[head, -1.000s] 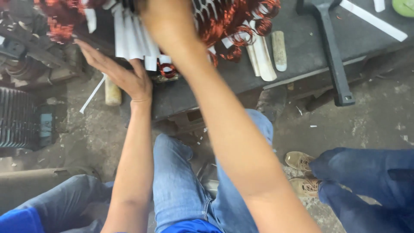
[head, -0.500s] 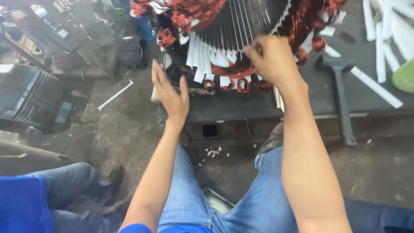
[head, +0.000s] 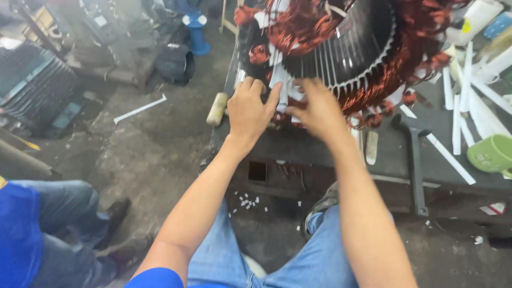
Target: Inserting insulation strips into the slots of a motor stator between copper windings and using a mallet to seat them.
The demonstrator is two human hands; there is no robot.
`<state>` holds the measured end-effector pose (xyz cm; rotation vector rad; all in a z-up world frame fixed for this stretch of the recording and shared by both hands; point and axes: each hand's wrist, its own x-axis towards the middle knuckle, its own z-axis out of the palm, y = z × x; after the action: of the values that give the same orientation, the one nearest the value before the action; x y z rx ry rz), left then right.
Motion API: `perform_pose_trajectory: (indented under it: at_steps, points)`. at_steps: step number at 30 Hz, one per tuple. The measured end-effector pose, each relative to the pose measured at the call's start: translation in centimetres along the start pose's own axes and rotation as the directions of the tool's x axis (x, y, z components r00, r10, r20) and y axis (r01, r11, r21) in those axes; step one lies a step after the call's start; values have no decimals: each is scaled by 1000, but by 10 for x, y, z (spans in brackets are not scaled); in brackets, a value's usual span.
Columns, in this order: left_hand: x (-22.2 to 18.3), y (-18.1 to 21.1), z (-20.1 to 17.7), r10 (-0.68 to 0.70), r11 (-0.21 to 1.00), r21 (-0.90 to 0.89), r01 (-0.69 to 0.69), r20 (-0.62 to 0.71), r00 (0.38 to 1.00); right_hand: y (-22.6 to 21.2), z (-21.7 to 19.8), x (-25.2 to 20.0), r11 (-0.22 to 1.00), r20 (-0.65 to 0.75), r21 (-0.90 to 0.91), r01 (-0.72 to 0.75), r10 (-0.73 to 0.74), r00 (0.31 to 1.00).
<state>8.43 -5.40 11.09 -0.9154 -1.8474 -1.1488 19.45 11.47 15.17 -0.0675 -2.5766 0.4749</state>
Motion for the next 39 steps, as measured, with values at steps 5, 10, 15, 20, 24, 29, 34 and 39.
perform_pose_trajectory:
  at_steps: [5, 10, 15, 20, 24, 29, 34, 39]
  points:
    - [10, -10, 42, -45, 976, 215, 12, 150, 988, -29, 48, 8, 973, -100, -95, -208, 199, 975]
    - [1, -20, 42, -80, 992, 105, 66, 142, 987, -36, 66, 13, 960, -98, -70, -272, 265, 959]
    - [6, -23, 11, -32, 999, 24, 30, 99, 995, -39, 38, 16, 964, 65, -203, -175, 191, 979]
    - [-15, -41, -30, -61, 998, -20, 64, 130, 990, -57, -60, -2, 986, 393, -20, -168, 162, 905]
    - [-19, -40, -40, -99, 992, -65, 111, 170, 981, -24, -107, -30, 965, 267, 11, -263, 251, 930]
    - [-9, -9, -30, -308, 874, -326, 360, 202, 930, 13, -125, -47, 859, 206, -167, -484, 511, 835]
    - [-6, 16, -2, -389, 819, -381, 428, 179, 904, 7, -124, -47, 853, 262, -152, -500, 522, 812]
    - [-5, 12, 38, -399, 838, -342, 426, 148, 905, 1, -120, -44, 887, 299, -146, -437, 461, 836]
